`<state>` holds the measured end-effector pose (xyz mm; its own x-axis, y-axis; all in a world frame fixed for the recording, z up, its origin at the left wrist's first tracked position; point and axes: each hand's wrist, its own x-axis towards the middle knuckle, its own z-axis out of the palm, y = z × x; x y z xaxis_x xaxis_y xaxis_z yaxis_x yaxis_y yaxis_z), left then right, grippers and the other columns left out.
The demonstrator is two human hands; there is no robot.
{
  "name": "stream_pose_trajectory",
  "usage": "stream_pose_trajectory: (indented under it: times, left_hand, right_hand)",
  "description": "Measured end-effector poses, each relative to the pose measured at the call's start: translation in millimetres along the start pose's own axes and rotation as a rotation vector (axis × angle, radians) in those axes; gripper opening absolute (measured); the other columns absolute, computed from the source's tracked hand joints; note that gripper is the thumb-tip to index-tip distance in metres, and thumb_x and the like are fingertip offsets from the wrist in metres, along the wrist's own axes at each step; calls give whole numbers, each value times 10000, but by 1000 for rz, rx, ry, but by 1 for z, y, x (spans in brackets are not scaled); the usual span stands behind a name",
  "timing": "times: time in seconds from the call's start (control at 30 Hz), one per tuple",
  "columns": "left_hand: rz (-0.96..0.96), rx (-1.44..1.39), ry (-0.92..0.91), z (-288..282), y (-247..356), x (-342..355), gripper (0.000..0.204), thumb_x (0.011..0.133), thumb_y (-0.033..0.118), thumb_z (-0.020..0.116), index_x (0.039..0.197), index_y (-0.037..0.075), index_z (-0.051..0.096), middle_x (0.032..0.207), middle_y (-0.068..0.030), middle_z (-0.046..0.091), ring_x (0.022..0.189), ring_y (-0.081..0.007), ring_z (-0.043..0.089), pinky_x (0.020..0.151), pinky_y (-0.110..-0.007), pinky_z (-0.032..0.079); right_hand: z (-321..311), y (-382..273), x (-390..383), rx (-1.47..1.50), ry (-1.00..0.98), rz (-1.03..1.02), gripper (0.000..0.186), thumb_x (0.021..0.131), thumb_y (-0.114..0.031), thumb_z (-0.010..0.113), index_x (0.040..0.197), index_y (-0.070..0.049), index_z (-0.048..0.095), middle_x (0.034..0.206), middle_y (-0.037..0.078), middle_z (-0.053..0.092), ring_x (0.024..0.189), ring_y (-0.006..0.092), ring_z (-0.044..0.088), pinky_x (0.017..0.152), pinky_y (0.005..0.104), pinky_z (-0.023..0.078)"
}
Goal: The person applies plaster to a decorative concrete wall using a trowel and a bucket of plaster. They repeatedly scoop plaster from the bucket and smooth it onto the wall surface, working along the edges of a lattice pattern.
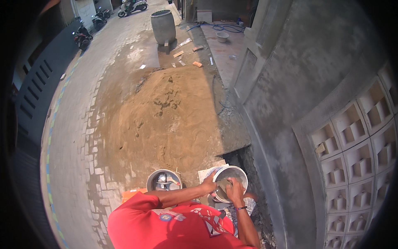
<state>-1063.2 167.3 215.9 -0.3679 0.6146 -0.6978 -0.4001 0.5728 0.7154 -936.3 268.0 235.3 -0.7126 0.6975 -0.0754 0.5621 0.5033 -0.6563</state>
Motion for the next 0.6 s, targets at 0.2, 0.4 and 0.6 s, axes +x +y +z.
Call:
stream_pose_trajectory:
  times: [0.2, 0.4, 0.6]
  left_hand:
    - [103, -10, -27, -12, -17, 33, 833, 859, -57, 504, 1543, 192, 97, 1294, -166, 497, 820, -241, 630, 423, -294, 556]
    - [68, -80, -77, -18, 15, 36, 755, 831, -78, 447, 1488, 211, 214, 1123, -163, 542, 716, -243, 636, 395, -309, 543]
    - [27, -271, -164, -40, 79, 17, 550, 777, -88, 444, 1282, 116, 367, 1030, -146, 533, 679, -277, 632, 454, -352, 612]
  right_hand:
    - [-3, -18, 11, 13, 10, -5, 329, 764, -86, 599, 1088, -45, 647, 1009, 227, 678, 969, 387, 654, 873, 431, 502]
    - [-11, -3, 29, 77, 103, -3, 333, 776, -88, 595, 1097, -11, 644, 1042, 212, 679, 998, 372, 652, 885, 420, 499]
    - [-55, -44, 69, 29, 31, -94, 315, 775, -87, 561, 1068, -6, 643, 1013, 234, 665, 981, 419, 613, 890, 469, 470]
